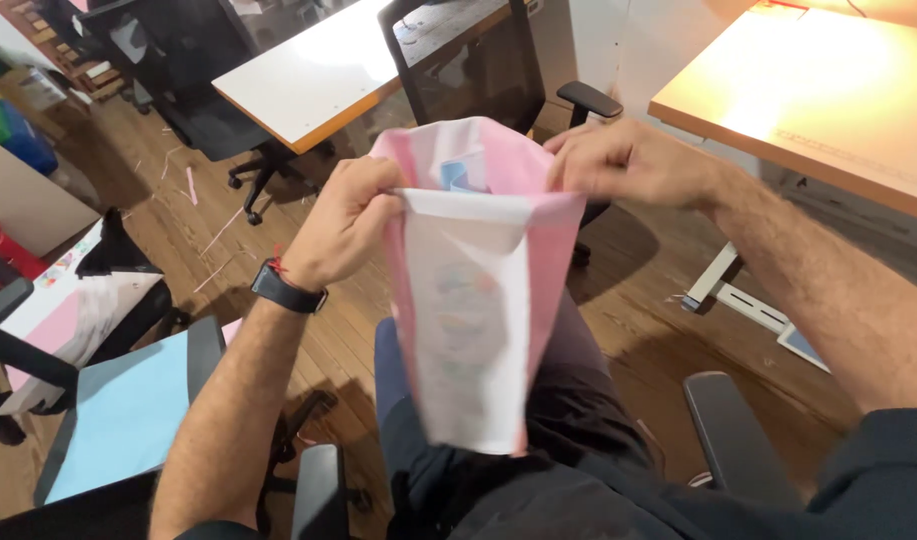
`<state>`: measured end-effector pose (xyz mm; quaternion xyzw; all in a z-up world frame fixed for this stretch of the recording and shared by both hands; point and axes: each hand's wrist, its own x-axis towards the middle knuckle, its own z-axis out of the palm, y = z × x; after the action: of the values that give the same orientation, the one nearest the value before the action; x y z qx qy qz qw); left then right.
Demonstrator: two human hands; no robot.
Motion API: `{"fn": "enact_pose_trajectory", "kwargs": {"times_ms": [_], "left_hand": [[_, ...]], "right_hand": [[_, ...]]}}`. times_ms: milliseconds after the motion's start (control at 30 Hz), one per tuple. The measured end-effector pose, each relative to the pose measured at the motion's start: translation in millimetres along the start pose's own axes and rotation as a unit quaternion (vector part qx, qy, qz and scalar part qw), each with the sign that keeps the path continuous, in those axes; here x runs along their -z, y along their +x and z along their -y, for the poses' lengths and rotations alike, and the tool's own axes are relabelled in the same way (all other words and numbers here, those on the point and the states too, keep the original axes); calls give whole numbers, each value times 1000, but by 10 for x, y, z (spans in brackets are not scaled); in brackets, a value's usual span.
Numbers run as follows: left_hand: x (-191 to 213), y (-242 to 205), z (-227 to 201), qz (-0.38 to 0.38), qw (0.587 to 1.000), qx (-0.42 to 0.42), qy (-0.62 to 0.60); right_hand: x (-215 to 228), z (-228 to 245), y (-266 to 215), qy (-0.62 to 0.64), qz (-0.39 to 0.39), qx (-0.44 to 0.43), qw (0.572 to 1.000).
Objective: Sewing and assembling a fabric bag using an industrial sewing machine.
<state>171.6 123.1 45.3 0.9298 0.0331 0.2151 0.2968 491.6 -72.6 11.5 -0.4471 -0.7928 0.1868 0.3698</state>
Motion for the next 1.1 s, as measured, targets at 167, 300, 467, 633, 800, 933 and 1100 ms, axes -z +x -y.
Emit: {"fn": "enact_pose_trajectory", "kwargs": {"times_ms": [167,300,467,633,800,933,1100], "left_hand": [[-11,-93,-686,15,988,-63,141],[-435,-527,-515,51,959,-93,262],[-463,-871,-403,40,952,-152,263],[-331,-1081,-845,-53,965,-54,252],[-319,-1235,-1090,-60,955,-28,288],[-211,-1592,-1185,-98,937,3,336],[-59,-1974,-1249,-164,946,54,274]], "right_hand": [[-338,400,134,73,135,-184,971],[-714,628,243,36,215,-90,972],[-1038,254,-95,53,121,-100,986],[-1130,346,209,1,100,-49,994],[-1224,849,671,15,91,50,995],[-1123,1005,899,-53,124,108,985],[-992,712,953,-105,201,44,973]]}}
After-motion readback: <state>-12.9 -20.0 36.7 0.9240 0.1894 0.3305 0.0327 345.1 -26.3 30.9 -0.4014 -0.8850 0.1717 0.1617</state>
